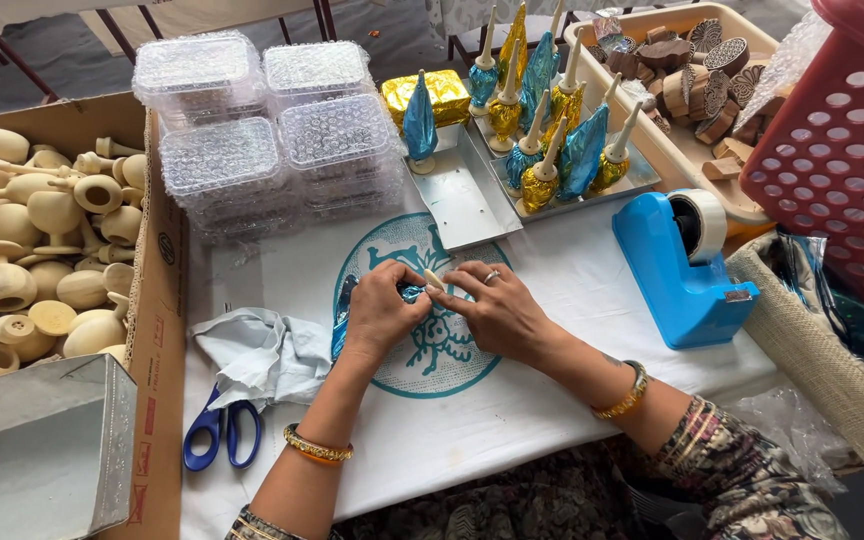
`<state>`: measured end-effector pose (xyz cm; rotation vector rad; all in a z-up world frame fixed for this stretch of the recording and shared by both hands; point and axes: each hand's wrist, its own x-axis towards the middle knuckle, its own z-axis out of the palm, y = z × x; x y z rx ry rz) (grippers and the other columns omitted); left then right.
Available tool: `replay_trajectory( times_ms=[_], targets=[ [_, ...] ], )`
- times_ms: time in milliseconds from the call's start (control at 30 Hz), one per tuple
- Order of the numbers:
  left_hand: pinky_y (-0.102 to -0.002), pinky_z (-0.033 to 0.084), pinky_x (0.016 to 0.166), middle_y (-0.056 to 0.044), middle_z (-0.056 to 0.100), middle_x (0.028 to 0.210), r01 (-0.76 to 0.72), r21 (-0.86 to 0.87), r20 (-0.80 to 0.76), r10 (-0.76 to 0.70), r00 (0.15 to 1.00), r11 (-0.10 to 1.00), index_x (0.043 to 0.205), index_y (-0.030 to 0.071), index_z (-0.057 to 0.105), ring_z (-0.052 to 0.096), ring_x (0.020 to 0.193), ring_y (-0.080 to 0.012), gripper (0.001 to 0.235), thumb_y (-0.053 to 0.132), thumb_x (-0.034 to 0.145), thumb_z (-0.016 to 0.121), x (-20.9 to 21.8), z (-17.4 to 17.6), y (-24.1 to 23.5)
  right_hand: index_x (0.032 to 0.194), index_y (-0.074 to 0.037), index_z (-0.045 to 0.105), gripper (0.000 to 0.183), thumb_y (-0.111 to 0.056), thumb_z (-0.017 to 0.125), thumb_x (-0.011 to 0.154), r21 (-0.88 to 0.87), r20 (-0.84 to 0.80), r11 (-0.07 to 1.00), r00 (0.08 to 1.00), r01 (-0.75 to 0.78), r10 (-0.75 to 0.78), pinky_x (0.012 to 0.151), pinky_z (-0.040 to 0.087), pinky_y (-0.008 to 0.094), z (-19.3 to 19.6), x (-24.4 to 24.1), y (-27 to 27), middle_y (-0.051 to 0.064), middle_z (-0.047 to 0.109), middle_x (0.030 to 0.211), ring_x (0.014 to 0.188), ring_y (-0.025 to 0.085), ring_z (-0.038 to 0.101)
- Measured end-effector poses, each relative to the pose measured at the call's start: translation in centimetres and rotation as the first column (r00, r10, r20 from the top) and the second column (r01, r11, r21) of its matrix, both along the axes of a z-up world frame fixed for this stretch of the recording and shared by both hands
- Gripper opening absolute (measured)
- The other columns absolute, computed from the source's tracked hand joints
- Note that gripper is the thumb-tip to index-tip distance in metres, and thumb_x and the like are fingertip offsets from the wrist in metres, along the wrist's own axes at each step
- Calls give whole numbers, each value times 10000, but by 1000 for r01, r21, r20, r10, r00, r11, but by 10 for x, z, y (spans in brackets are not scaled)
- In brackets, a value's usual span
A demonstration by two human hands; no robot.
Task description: The person wraps a wooden ornament in blue foil, secures it with tape, and places it on a tray. They then wipe a wooden ornament with a cloth and wrap it in a holographic bag.
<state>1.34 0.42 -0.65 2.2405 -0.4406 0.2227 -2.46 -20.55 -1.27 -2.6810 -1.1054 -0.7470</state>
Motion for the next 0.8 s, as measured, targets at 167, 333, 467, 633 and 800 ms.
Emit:
replay_trajectory(
  times_ms=[167, 333, 467, 633, 800],
  targets=[
    [-292, 606, 636, -49, 730, 899, 19, 32, -34, -18, 999, 999, 865, 64, 754, 704, 681, -156, 172, 191, 756, 794, 2, 2, 1, 1367, -201, 661, 662, 4, 714, 740, 12, -182, 999, 982, 48, -45, 987, 481, 447, -2, 1, -2, 80, 646, 1279, 1225, 292, 558],
    [-290, 593, 637, -32, 724, 927, 65, 63, -84, -60, 995, 996, 887, 75, 757, 683, 677, -147, 189, 184, 742, 809, 7, 2, 5, 1412, -243, 632, 683, 15, 678, 782, 5, -305, 996, 949, 85, -80, 1027, 484, 418, -2, -1, -4, 63, 641, 1305, 1242, 274, 544],
    [-288, 589, 666, -30, 722, 947, 77, 29, -116, -73, 990, 997, 916, 77, 762, 685, 714, -142, 239, 210, 732, 837, 8, 2, 9, 1459, -226, 558, 621, -97, 635, 857, -97, -233, 991, 966, 94, -115, 1078, 387, 484, -2, -8, -1, 100, 567, 1410, 1343, 300, 467],
    [-293, 584, 687, -41, 726, 942, 91, 9, -106, -89, 990, 996, 927, 64, 768, 692, 744, -148, 261, 228, 741, 850, 12, -4, 9, 1480, -238, 477, 534, -285, 542, 952, -212, -124, 967, 977, 143, -172, 1113, 264, 590, -3, -13, 0, 153, 428, 1522, 1431, 326, 350],
    [-292, 593, 711, -62, 746, 934, 57, -48, -126, -63, 990, 997, 940, 69, 775, 709, 763, -161, 236, 234, 776, 816, 11, -6, 10, 1254, -222, 670, 349, -297, 676, 913, -73, -149, 996, 987, 51, -61, 1106, 337, 605, 4, -6, -6, 142, 546, 1440, 1390, 339, 433]
  ],
)
